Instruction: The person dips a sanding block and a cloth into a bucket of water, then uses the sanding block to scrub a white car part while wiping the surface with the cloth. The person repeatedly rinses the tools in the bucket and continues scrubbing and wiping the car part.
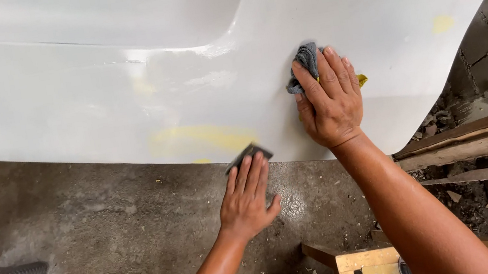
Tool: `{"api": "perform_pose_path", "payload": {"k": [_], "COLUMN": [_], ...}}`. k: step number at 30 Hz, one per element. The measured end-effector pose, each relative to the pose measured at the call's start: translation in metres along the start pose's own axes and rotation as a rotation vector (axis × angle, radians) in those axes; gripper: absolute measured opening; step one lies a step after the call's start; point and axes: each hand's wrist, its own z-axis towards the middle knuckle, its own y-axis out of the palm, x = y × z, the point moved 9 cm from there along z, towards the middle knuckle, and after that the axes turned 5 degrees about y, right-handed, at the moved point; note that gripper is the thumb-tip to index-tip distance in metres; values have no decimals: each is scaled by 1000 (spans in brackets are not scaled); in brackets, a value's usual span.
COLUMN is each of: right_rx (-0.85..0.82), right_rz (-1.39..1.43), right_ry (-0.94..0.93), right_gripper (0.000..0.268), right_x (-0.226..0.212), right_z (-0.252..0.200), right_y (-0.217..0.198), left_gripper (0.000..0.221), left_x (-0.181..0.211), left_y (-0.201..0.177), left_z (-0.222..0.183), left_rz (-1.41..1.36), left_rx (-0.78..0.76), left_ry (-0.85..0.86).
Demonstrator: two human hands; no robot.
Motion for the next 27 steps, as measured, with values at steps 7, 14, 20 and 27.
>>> {"api": "perform_pose_path", "payload": {"k": [7,14,20,27], "right_rx": [-7,-4,1,38], "right_rz": [7,10,15,16], "right_ry": [18,30,88,223], "right_gripper": [41,42,43,48], "right_x": [1,6,1,-6], "right_z": [-1,-3,-10,-17], "right_y": [3,0,3,11], "left_gripper": [86,90,85,80], "left_x": [-4,-11,-22,-40], "left_y": [-69,-8,-87,-60], "left_z": [56,1,54,-13], "left_rz": [28,49,99,215], "left_rx": [191,44,0,124], "left_ry": [-9,12,13,192]}}
